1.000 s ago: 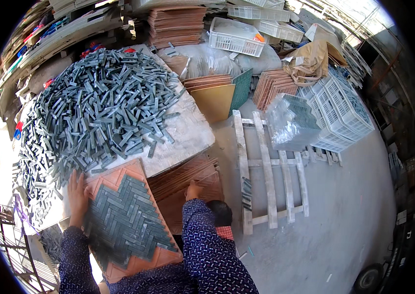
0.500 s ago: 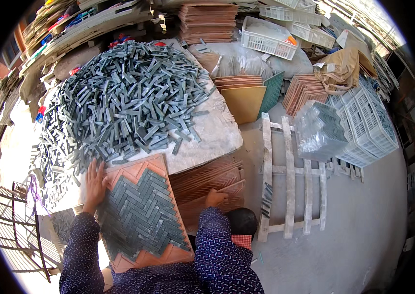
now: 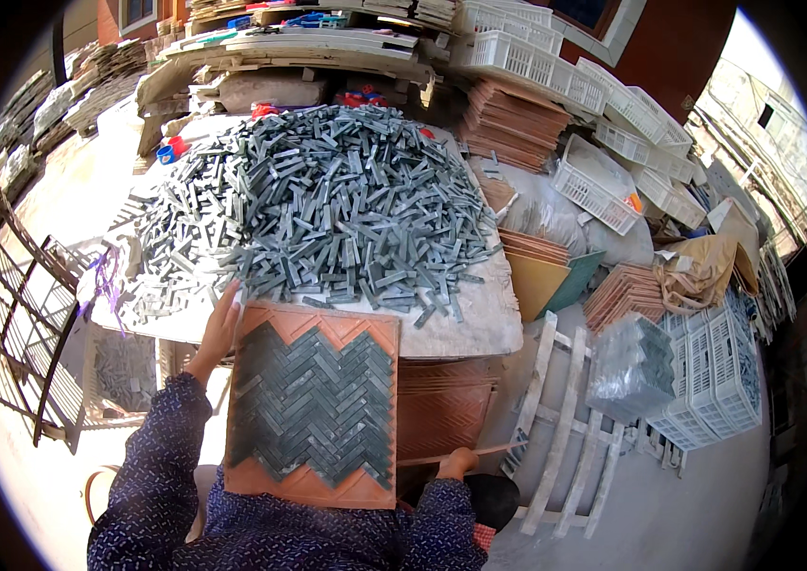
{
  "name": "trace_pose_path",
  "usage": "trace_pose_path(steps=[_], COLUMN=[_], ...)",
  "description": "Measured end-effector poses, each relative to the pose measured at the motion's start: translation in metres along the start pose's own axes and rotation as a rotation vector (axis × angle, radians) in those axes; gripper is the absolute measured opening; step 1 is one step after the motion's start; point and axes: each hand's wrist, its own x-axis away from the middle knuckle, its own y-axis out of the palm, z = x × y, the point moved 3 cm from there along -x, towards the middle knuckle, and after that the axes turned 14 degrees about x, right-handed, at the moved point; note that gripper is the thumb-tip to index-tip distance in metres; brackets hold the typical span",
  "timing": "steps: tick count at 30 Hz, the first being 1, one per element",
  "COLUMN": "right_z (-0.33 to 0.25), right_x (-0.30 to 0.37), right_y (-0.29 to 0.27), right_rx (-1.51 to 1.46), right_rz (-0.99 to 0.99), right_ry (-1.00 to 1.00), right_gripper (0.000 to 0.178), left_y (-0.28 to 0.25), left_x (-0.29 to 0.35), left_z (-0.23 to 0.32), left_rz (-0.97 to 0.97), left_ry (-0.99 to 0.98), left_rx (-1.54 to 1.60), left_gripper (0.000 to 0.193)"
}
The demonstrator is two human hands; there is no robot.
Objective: The person arranges small rectangular tiles on a square board in a herringbone pattern. They pick tiles from a nearby pile, place them one by one, and occasionally flip the board to continue the pattern.
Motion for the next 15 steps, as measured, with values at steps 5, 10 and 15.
trace_pose_path(steps=[5,10,15], right_z=[-0.097,-0.179,-0.208], right_x=[0.099,0.212,0.271], right_y=[-0.062,-0.165,-0.241], right_rx=[-0.245,-0.468,-0.58], right_rz=[-0.113,-0.444,-0.461], right_ry=[-0.582,-0.858,-0.641], right_gripper=[0.038,0.053,0.054], left_y=[0.019,0.023,0.024], left_x=[0.07,0.071,0.073], left_z=[0.014,0.019,0.018], left_rz=[-0.203,-0.183,-0.151], left_ry=[0.037,-0.003,0.031], left_rx=[-0.452,-0.43,-0.467], left_gripper=[0.059,0.06,0.063])
